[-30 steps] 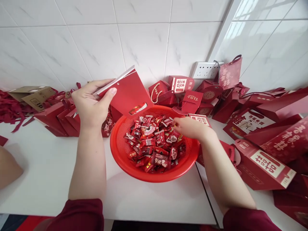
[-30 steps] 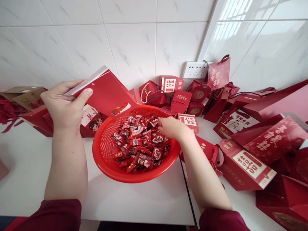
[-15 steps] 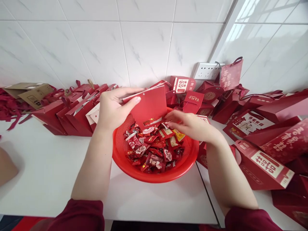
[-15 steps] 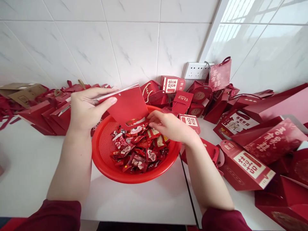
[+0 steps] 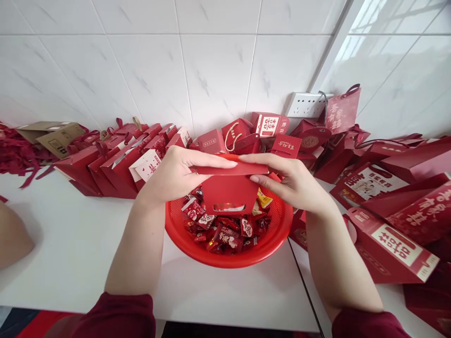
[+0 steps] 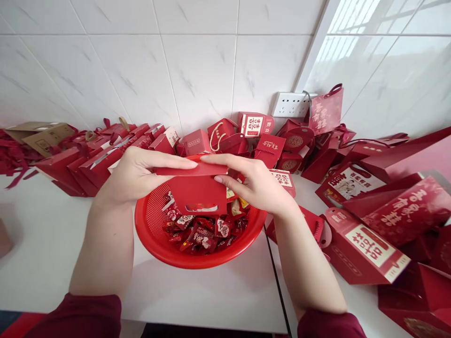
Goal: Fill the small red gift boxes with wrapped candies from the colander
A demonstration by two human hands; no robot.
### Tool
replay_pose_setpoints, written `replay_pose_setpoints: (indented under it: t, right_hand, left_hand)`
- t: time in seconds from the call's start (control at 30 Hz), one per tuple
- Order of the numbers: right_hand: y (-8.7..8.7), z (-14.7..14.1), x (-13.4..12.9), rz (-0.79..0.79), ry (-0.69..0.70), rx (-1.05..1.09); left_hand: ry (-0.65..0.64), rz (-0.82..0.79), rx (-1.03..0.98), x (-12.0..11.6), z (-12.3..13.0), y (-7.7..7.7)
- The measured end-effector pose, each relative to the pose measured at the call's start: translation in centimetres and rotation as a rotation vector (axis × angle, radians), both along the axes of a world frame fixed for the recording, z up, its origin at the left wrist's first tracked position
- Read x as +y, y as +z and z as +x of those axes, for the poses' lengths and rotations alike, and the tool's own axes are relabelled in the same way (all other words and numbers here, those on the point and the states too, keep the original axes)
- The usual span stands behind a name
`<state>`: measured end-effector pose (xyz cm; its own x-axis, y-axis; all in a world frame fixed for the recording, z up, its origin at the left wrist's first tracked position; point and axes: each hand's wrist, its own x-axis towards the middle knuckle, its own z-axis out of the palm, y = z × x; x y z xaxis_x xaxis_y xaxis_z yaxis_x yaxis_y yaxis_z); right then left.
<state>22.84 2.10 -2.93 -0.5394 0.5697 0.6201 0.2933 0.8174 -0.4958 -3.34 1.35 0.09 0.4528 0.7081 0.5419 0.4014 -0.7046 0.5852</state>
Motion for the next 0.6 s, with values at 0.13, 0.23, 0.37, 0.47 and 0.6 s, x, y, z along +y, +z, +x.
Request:
replay_pose_setpoints:
  t: [0.13,0.23,0.37,0.47,0.6]
  right_hand:
    - [-0.8,-0.2,1.2,0.033,-0.003,-0.084]
    - [-1.3,-0.6,2.1,-0.007,0.074,-0.082]
    - [-1.4,-0.9,2.4,-0.085,0.108,-0.067]
    - [-1.6,-0.8,2.5,-0.119,0.061,-0.047]
    - [-2.1,-0.7,2.8,-0.174,-0.006,-0.034]
  left_hand:
    - [-0.073,-0.208,0.103,2.5,-0.5,-1.1]
    - [-0.073,-0.32,0.092,4.3,-1.3,-1.7]
    - [-0.111,-0.339,0.196,4.3,-2.3,-1.4]
    - [-0.122,-0.38,0.189,3.8,-2.1,-1.3]
    - [-0.056,-0.48,0.125,3.7,-1.6,-1.5]
